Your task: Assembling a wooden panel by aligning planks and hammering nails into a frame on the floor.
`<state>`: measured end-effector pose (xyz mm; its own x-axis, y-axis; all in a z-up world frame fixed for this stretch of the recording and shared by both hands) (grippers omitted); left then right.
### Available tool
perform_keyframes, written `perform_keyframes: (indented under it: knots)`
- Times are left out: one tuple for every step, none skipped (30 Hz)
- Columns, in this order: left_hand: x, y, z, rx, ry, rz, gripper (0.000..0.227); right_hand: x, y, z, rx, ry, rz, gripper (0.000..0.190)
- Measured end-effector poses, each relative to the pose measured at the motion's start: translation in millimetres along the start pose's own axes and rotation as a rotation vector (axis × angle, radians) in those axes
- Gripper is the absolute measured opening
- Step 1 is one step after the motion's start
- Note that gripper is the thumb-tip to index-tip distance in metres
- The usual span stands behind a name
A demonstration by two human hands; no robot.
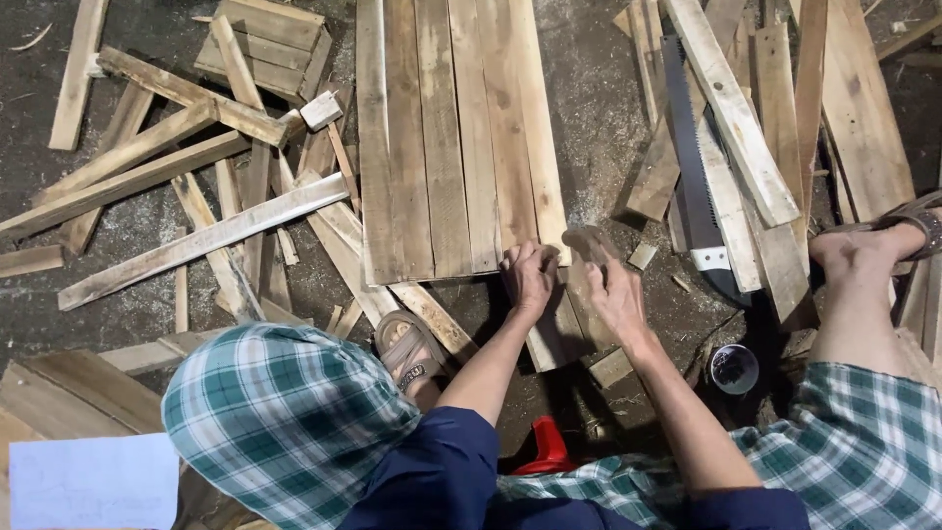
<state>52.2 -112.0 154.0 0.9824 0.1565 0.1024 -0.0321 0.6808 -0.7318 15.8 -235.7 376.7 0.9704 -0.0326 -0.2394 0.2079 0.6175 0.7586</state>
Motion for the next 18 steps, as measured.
perform_keyframes:
  knots:
    - [0,-7,10,0.019,-0.020,-0.019,0.008,-4,11,3,0.015,0.033,0.006,0.040]
    - [0,-15,19,0.039,-0.040,-0.037,0.014,-9,23,5,0.031,0.066,0.012,0.043]
    - [-1,-17,21,0.039,-0.041,-0.037,0.014,-7,15,3,0.031,0.067,0.013,0.043]
    - [-2,-20,24,0.026,-0.055,-0.043,0.018,-6,8,0,0.011,0.086,0.009,0.044]
    - [0,-23,27,0.013,-0.074,-0.051,0.023,-3,2,-4,-0.008,0.103,0.009,0.044]
    - [5,-21,25,0.014,-0.079,-0.053,0.023,1,1,-6,-0.008,0.102,0.014,0.044]
    - [3,-19,22,0.026,-0.069,-0.041,0.019,1,-3,-8,-0.029,0.097,-0.007,0.045]
    - [1,-16,19,0.038,-0.059,-0.028,0.015,0,-7,-11,-0.049,0.091,-0.028,0.047]
    - [0,-13,13,0.037,-0.057,-0.025,0.015,0,-10,-14,-0.051,0.094,-0.030,0.047]
    - [-2,-11,9,0.063,-0.074,-0.027,0.017,0,-15,-17,-0.113,0.120,-0.100,0.045]
    - [2,-8,5,0.090,-0.099,-0.034,0.019,3,-19,-21,-0.175,0.142,-0.162,0.047]
    - [4,-11,9,0.090,-0.105,-0.035,0.019,-3,7,-10,-0.175,0.141,-0.156,0.047]
    - [2,-13,13,0.071,-0.091,-0.039,0.023,-11,31,1,-0.132,0.136,-0.148,0.046]
    - [1,-15,16,0.052,-0.078,-0.043,0.028,-18,55,11,-0.090,0.130,-0.140,0.045]
    - [2,-13,13,0.053,-0.074,-0.043,0.028,-12,39,6,-0.088,0.130,-0.143,0.045]
    - [4,-10,9,0.023,-0.069,-0.038,0.024,-6,23,1,-0.086,0.087,-0.140,0.042]
    - [3,-7,6,-0.007,-0.063,-0.030,0.021,-2,7,-4,-0.085,0.046,-0.138,0.039]
    - [0,-12,12,-0.007,-0.059,-0.028,0.021,-1,-14,-14,-0.085,0.048,-0.143,0.039]
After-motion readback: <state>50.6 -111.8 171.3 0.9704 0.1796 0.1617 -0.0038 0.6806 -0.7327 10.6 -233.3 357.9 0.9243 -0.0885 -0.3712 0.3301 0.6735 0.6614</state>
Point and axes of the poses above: each hand's wrist, its own x-axis towards the middle knuckle, its own z-axis out of the back of the hand, y = z × x, the point moved 3 cm from there along x, towards the middle knuckle, and after that the axes turned 4 degrees about -z, right-handed, at the moved point
